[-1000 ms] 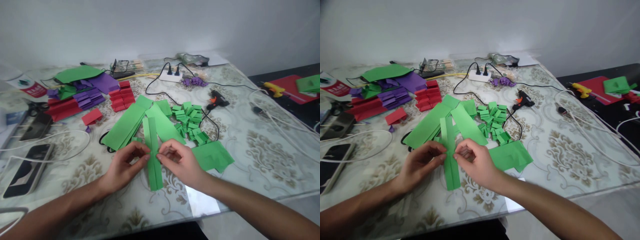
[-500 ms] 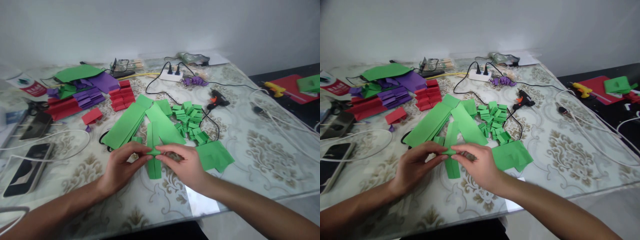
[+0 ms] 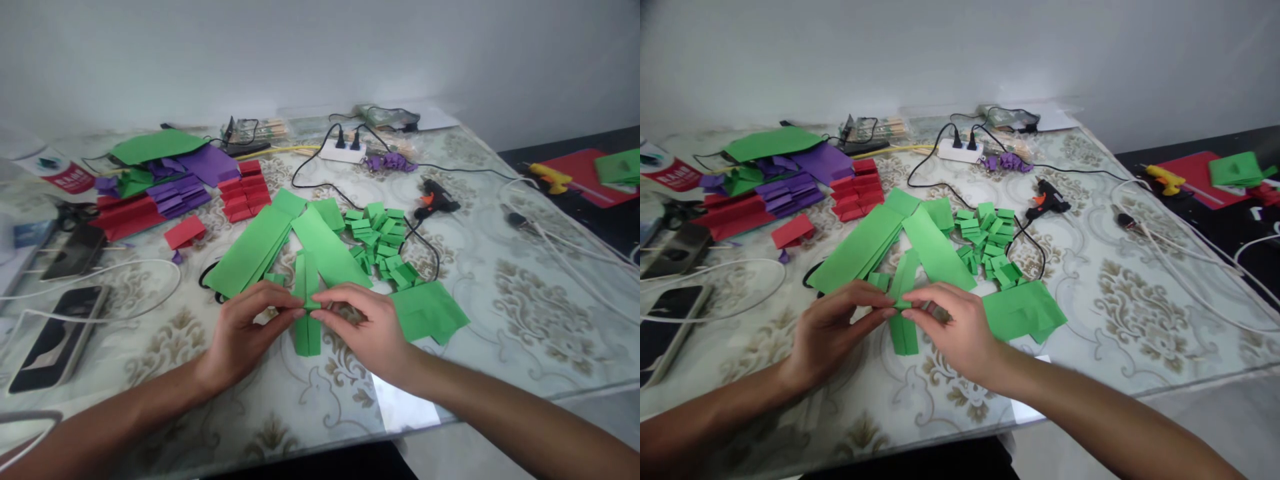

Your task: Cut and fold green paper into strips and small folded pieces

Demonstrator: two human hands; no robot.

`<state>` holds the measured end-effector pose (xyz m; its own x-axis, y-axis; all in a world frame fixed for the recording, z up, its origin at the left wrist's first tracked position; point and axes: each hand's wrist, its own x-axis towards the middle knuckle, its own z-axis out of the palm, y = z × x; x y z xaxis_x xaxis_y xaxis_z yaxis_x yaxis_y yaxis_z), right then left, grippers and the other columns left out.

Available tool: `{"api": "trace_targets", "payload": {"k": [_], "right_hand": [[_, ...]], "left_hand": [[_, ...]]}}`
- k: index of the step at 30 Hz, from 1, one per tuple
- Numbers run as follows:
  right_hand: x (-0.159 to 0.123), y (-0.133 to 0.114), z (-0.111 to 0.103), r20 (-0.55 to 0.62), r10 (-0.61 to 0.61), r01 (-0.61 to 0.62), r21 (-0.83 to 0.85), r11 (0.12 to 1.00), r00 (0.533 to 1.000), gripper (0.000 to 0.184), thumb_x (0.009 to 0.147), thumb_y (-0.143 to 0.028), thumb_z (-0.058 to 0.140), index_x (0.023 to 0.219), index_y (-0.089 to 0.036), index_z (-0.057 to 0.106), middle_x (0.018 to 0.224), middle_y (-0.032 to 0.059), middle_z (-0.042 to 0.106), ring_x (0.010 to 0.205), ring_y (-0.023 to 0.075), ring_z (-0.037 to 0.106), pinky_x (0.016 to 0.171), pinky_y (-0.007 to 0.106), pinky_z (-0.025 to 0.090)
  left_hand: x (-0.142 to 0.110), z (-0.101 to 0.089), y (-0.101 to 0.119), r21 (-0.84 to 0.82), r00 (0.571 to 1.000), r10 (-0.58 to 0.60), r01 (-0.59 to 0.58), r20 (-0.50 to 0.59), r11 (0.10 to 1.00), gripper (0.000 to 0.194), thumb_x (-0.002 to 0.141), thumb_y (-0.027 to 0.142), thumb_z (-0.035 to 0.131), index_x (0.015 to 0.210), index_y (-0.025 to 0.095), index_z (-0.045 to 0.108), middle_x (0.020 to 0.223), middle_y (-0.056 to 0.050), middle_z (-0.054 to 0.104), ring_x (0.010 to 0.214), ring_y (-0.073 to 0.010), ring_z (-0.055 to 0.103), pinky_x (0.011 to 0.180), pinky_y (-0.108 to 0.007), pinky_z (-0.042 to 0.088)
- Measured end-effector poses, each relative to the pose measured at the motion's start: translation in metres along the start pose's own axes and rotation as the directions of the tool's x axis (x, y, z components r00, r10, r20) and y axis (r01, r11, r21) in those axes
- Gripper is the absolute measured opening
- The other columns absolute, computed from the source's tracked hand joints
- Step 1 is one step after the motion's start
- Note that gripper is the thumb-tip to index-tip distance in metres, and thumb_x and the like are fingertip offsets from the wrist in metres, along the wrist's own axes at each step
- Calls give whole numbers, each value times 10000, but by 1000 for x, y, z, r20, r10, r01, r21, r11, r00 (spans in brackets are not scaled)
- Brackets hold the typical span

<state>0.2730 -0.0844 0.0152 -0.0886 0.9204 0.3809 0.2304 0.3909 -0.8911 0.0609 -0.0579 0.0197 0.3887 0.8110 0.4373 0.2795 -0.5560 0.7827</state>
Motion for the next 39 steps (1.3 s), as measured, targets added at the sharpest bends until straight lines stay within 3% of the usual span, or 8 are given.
{"api": "trace_targets", "payload": {"k": [6, 10, 14, 18, 22, 28, 34, 39], "right_hand": [[0, 0, -2, 5, -72, 72, -87, 994, 997, 261, 839, -223, 832, 1088, -211, 755, 1083, 90, 669, 988, 203, 697, 872, 338, 580], [2, -1, -4, 42, -78, 80, -72, 994, 996, 176, 864, -223, 796, 1031, -198, 747, 1184, 121, 684, 1128, 245, 679, 983, 386, 543], [1, -1, -4, 104, -3, 2, 8, 1000, 995, 72, 921, -225, 739, 985, -196, 721, 951, 41, 768, 882, 165, 728, 804, 263, 561], [-2, 0, -1, 144, 102, -105, 14, 994, 984, 65, 928, -240, 730, 892, -187, 717, 767, -8, 746, 656, 107, 670, 605, 194, 492], [-2, -1, 1, 182, 142, -153, 45, 987, 973, 110, 927, -274, 731, 880, -176, 716, 732, -13, 720, 615, 92, 619, 565, 184, 450], [1, -3, -3, 302, 263, -301, 86, 950, 916, 212, 979, -361, 654, 938, -161, 712, 702, -11, 670, 593, 90, 559, 534, 190, 418], [4, -4, -3, 410, 381, -488, 196, 850, 828, 335, 1003, -456, 600, 897, -157, 710, 810, 41, 737, 702, 133, 688, 593, 208, 502], [7, -2, -2, 354, 491, -592, 282, 755, 796, 341, 917, -500, 708, 917, -160, 732, 716, 34, 737, 568, 129, 656, 539, 229, 520]], "left_hand": [[0, -3, 0, -28, 1000, -26, 26, 6, 999, 109, 886, 132, 776, 951, 218, 759, 928, -31, 684, 894, -154, 661, 810, -262, 530], [0, -4, 5, -125, 996, -79, 83, 36, 989, 79, 924, 151, 731, 956, 221, 715, 897, -18, 701, 857, -148, 667, 785, -253, 542], [-1, -4, 8, -184, 982, -180, 188, 62, 965, 30, 946, 188, 704, 956, 213, 691, 849, -4, 695, 756, -122, 661, 685, -209, 544], [-1, -3, 6, -158, 966, -214, 236, 145, 959, 76, 958, 214, 690, 1032, 210, 707, 906, -21, 714, 812, -134, 681, 739, -221, 556], [-1, -3, 4, -109, 964, -203, 223, 169, 969, 41, 963, 227, 685, 954, 213, 722, 823, -1, 698, 755, -116, 651, 692, -200, 522], [-2, -3, 3, -188, 952, -297, 305, 68, 934, 97, 964, 279, 689, 924, 194, 714, 771, -2, 689, 645, -107, 637, 596, -197, 525], [3, 0, 2, -336, 922, -387, 371, 23, 865, 159, 948, 332, 717, 910, 180, 688, 684, 13, 667, 589, -113, 656, 565, -198, 546], [8, -2, 2, -351, 899, -437, 420, 34, 837, 227, 933, 383, 729, 877, 172, 666, 682, 10, 653, 577, -115, 636, 554, -209, 529]]}}
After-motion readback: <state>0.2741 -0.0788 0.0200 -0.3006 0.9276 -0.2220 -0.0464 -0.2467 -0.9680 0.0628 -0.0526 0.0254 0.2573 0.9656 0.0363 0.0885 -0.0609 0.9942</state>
